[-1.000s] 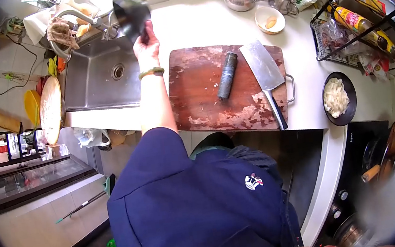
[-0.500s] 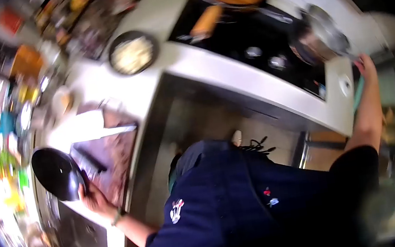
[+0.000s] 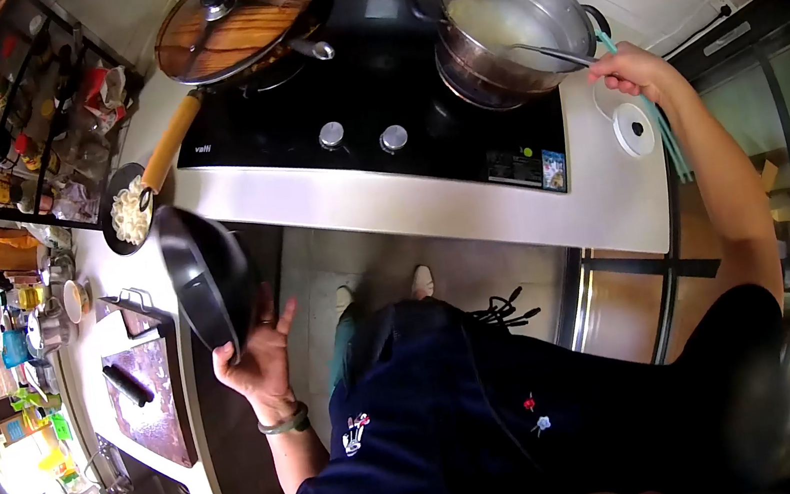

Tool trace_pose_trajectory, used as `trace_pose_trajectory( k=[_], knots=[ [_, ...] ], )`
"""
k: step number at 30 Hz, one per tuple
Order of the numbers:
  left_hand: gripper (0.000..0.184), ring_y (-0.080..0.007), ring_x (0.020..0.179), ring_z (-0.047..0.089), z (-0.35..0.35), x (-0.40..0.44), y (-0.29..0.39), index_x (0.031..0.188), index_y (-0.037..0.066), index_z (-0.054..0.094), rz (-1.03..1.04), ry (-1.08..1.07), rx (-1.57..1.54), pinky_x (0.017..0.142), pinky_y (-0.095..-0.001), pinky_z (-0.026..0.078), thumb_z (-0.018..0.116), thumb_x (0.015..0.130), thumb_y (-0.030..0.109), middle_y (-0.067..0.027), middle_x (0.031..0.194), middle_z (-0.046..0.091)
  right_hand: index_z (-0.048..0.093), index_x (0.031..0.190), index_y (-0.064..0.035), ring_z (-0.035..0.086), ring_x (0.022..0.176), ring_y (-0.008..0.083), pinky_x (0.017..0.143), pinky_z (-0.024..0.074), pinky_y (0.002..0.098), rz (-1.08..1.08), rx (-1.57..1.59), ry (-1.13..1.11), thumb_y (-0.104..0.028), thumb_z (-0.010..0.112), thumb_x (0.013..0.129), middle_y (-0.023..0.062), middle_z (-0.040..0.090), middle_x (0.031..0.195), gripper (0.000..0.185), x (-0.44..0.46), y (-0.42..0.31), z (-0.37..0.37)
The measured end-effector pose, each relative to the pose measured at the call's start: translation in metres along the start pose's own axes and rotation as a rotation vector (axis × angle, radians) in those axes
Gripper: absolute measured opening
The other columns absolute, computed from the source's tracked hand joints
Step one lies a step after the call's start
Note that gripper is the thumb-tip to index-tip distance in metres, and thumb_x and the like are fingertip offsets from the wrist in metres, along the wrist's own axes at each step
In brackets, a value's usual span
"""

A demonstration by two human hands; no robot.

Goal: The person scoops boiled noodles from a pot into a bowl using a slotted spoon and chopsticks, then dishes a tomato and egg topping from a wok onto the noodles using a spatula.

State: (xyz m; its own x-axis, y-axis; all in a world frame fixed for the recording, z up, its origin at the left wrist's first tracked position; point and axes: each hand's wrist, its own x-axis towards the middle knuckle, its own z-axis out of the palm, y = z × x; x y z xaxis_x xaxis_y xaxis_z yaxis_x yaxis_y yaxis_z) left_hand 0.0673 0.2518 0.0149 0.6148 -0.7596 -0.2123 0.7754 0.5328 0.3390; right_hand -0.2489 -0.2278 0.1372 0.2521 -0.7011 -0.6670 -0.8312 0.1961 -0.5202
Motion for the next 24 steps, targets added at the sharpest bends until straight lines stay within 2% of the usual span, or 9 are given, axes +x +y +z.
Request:
trace_pose_trajectory(
  k=[3,5,6,8,9,12,16,18,24],
  knots=[
    [0.069,-0.0360,0.115,0.039,0.018,0.013,-0.032,0.125,0.006,0.036,-0.046,0.055,0.080,0.096,-0.0564,0.027,0.053,0.060,0.017,-0.0138,0.125,0.042,0.055,0.079,-0.0015,0.041,0.041,0.0063,0.034,0.0278,0.0197,-0.094,-0.187,0.076,-0.022,0.062,0.072,0.0047,0.052,0.059,0.022,-0.017,-0.009,-0.016],
    [0.060,-0.0301,0.105,0.049,0.011,0.022,-0.043,0.118,0.005,0.044,-0.063,0.171,0.094,0.091,-0.0482,0.038,0.050,0.059,0.012,-0.0116,0.114,0.051,0.057,0.077,0.0010,0.051,0.048,0.0169,0.043,0.0407,0.0282,-0.359,-0.436,0.450,-0.019,0.064,0.069,0.0100,0.056,0.065,0.023,-0.033,-0.009,-0.018],
    [0.056,-0.0277,0.101,0.052,0.009,0.027,-0.047,0.115,0.004,0.047,-0.092,0.219,0.109,0.089,-0.0447,0.041,0.049,0.059,0.010,-0.0105,0.111,0.054,0.057,0.077,0.0010,0.051,0.048,0.0169,0.043,0.0407,0.0282,-0.354,-0.436,0.446,-0.019,0.064,0.069,0.0100,0.056,0.065,0.023,-0.044,-0.013,-0.018],
    [0.051,-0.0273,0.099,0.052,0.007,0.041,-0.062,0.110,0.002,0.050,-0.149,0.248,0.113,0.089,-0.0388,0.041,0.048,0.059,0.008,-0.0095,0.108,0.056,0.058,0.077,0.0013,0.057,0.060,0.0285,0.057,0.0463,0.0373,-0.622,-1.101,0.716,-0.017,0.065,0.066,0.0159,0.058,0.073,0.022,-0.065,-0.026,-0.012],
    [0.051,-0.0276,0.100,0.052,0.011,0.046,-0.070,0.110,0.001,0.051,-0.192,0.230,0.140,0.089,-0.0386,0.041,0.048,0.059,0.007,-0.0098,0.108,0.055,0.060,0.076,-0.0006,0.057,0.068,0.0334,0.062,0.0461,0.0417,-0.752,-1.174,0.813,-0.015,0.064,0.065,0.0179,0.058,0.074,0.018,-0.071,-0.027,-0.008],
    [0.052,-0.0274,0.103,0.050,0.025,0.065,-0.095,0.111,-0.002,0.050,-0.322,0.138,0.204,0.093,-0.0380,0.037,0.048,0.059,0.007,-0.0112,0.111,0.054,0.060,0.078,-0.0016,0.057,0.069,0.0301,0.063,0.0454,0.0399,-0.515,-1.458,0.724,-0.009,0.061,0.066,0.0134,0.058,0.071,0.014,-0.084,-0.049,0.007],
    [0.055,-0.0282,0.104,0.048,0.042,0.088,-0.119,0.111,-0.004,0.048,-0.497,0.032,0.170,0.093,-0.0366,0.036,0.048,0.058,0.008,-0.0132,0.112,0.053,0.059,0.082,-0.0012,0.058,0.063,0.0287,0.058,0.0465,0.0375,-0.485,-1.663,0.684,-0.004,0.059,0.063,0.0122,0.057,0.067,0.019,-0.091,-0.063,0.018],
    [0.060,-0.0307,0.099,0.050,0.045,0.097,-0.128,0.114,-0.001,0.045,-0.540,0.078,0.247,0.088,-0.0401,0.039,0.049,0.055,0.011,-0.0147,0.110,0.052,0.057,0.070,-0.0021,0.060,0.059,0.0223,0.053,0.0472,0.0309,-0.568,-1.810,0.747,-0.007,0.056,0.065,0.0099,0.059,0.062,0.007,-0.091,-0.068,0.026],
    [0.064,-0.0321,0.102,0.046,0.043,0.113,-0.144,0.117,-0.001,0.043,-0.641,0.037,0.349,0.087,-0.0428,0.037,0.050,0.055,0.013,-0.0152,0.113,0.049,0.058,0.078,-0.0002,0.060,0.058,0.0214,0.051,0.0469,0.0298,-0.607,-1.878,0.760,-0.004,0.054,0.066,0.0099,0.059,0.062,0.013,-0.062,-0.066,0.017]
  ],
)
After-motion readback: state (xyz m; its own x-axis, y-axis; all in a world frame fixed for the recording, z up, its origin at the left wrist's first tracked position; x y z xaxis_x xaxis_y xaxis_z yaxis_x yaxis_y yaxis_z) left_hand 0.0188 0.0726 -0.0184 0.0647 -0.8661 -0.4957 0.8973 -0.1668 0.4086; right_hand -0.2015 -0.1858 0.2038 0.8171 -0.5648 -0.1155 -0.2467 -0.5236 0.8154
